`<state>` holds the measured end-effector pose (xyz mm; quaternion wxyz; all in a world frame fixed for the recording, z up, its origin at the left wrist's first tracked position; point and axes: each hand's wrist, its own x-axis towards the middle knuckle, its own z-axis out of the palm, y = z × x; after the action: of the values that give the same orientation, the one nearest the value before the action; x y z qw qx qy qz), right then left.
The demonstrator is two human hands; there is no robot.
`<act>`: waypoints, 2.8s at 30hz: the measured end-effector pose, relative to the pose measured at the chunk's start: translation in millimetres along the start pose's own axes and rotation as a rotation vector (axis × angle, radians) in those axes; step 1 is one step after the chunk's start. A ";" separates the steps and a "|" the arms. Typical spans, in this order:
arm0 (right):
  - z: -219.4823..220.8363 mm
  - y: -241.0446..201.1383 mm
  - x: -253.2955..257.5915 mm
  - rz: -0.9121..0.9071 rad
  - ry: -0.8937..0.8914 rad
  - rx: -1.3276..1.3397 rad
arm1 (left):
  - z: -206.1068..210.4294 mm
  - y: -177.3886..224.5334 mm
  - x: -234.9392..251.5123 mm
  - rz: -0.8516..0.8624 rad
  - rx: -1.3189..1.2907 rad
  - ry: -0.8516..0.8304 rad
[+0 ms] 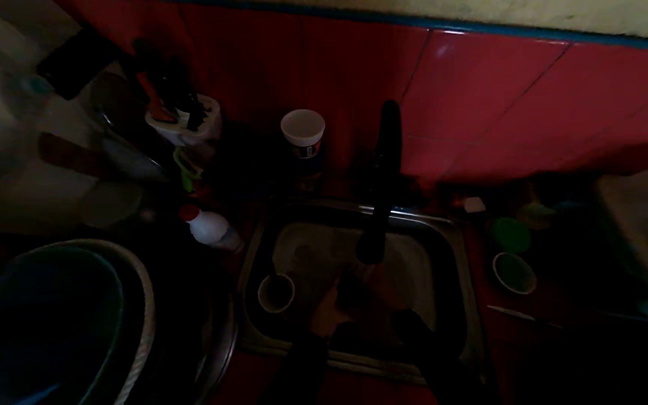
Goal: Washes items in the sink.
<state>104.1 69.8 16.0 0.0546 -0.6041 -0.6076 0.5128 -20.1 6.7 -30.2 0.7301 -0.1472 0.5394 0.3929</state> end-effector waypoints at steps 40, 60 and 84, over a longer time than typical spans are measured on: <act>23.6 9.2 -6.0 -0.078 0.119 -0.191 | 46.9 5.4 -93.1 0.296 0.438 0.165; 34.8 -8.2 -24.7 -0.161 -0.037 0.127 | -9.3 -3.9 -61.4 0.361 0.672 -0.047; 19.3 15.2 -7.8 -0.055 -0.039 0.256 | 7.2 32.3 -59.7 0.633 0.433 0.185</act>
<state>103.2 48.9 0.8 0.1337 -0.5650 -0.5545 0.5961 -45.5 7.4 33.2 0.5354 0.1490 0.6921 0.4605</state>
